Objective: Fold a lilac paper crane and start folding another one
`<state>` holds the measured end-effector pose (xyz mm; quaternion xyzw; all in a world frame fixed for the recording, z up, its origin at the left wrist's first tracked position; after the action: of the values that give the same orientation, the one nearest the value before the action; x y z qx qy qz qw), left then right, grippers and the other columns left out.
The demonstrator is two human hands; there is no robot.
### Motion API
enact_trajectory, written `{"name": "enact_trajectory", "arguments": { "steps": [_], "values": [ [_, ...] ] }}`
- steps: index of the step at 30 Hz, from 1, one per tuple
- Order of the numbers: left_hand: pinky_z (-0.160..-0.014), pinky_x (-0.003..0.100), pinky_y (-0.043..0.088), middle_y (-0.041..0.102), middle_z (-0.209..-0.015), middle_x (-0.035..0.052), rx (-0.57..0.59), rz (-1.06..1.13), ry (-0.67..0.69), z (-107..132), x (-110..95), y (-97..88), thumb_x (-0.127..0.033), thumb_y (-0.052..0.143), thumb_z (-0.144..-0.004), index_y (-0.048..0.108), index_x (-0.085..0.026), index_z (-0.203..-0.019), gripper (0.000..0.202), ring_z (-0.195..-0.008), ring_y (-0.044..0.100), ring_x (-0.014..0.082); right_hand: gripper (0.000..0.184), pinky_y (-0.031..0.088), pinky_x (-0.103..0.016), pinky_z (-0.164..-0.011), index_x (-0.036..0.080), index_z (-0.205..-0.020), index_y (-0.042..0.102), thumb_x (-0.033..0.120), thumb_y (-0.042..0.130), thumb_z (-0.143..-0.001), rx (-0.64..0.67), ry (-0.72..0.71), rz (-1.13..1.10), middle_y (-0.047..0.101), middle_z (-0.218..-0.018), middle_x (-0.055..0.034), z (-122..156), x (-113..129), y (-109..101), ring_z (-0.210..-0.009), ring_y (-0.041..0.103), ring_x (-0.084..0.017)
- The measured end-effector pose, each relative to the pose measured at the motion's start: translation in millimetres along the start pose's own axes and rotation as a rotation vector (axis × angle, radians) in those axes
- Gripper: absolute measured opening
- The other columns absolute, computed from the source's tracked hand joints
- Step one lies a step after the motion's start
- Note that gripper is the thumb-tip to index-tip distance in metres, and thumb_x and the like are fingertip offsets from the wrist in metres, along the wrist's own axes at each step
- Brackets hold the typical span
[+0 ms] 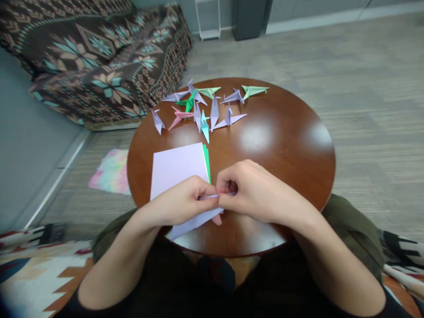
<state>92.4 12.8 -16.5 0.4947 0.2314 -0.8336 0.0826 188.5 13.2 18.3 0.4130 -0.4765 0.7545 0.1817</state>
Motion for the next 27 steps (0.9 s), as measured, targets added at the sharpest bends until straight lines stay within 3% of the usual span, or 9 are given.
{"name": "enact_trajectory", "arguments": {
  "steps": [5, 11, 20, 24, 27],
  "values": [
    [-0.05, 0.023, 0.028, 0.052, -0.054, -0.0015, 0.0, -0.012, 0.025, 0, -2, -0.5, -0.037, 0.054, -0.1, 0.084, -0.013, -0.085, 0.041, -0.051, 0.039, 0.0096, 0.014, 0.034, -0.027, -0.052, 0.02, -0.072, 0.073, 0.024, 0.067, -0.083, 0.005, 0.012, -0.015, 0.068, -0.063, 0.0015, -1, -3, 1, -0.057, 0.054, -0.014],
    [-0.049, 0.024, 0.027, 0.058, -0.057, -0.0003, -0.034, 0.022, 0.006, 2, -1, -6.3, -0.045, 0.057, -0.099, 0.083, -0.012, -0.084, 0.045, -0.051, 0.039, 0.0095, 0.012, 0.039, -0.027, -0.055, 0.019, -0.072, 0.07, 0.024, 0.068, -0.083, 0.002, 0.041, -0.124, 0.068, -0.067, 0.0003, 0, -17, -11, -0.061, 0.056, -0.015],
    [-0.049, 0.023, 0.026, 0.069, -0.066, 0.004, 0.016, 0.171, 0.001, 6, 1, -8.3, -0.051, 0.062, -0.096, 0.082, -0.011, -0.086, 0.047, -0.05, 0.04, 0.0084, 0.013, 0.04, -0.027, -0.056, 0.021, -0.072, 0.069, 0.029, 0.072, -0.082, -0.036, 0.088, -0.196, 0.066, -0.066, 0.0013, 11, -39, -35, -0.061, 0.056, -0.015],
    [-0.048, 0.022, 0.027, 0.065, -0.065, 0.0025, -0.035, 0.296, 0.017, 1, -1, -8.0, -0.055, 0.065, -0.094, 0.081, -0.01, -0.089, 0.048, -0.05, 0.042, 0.0081, 0.019, 0.041, -0.027, -0.055, 0.02, -0.068, 0.07, 0.034, 0.078, -0.078, -0.198, 0.07, -0.244, 0.066, -0.063, -0.0007, 13, -31, -51, -0.059, 0.056, -0.015],
    [-0.055, 0.022, 0.035, 0.063, -0.071, 0.0013, -0.097, 0.345, 0.1, -4, -10, -6.7, -0.052, 0.072, -0.09, 0.077, -0.012, -0.082, 0.041, -0.06, 0.049, 0.0094, 0.024, 0.045, -0.028, -0.057, 0.021, -0.068, 0.071, 0.041, 0.081, -0.078, -0.362, 0.023, -0.305, 0.068, -0.067, -0.0028, 15, -18, -59, -0.062, 0.058, -0.017]
  ]
}}
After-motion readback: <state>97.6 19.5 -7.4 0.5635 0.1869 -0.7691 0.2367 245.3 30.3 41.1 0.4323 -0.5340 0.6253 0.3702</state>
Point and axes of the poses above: each hand's wrist, its own z-axis away from the middle knuckle, its own y-axis out of the palm, x = y × z, the point moved 9 cm from there along -z, towards the middle knuckle
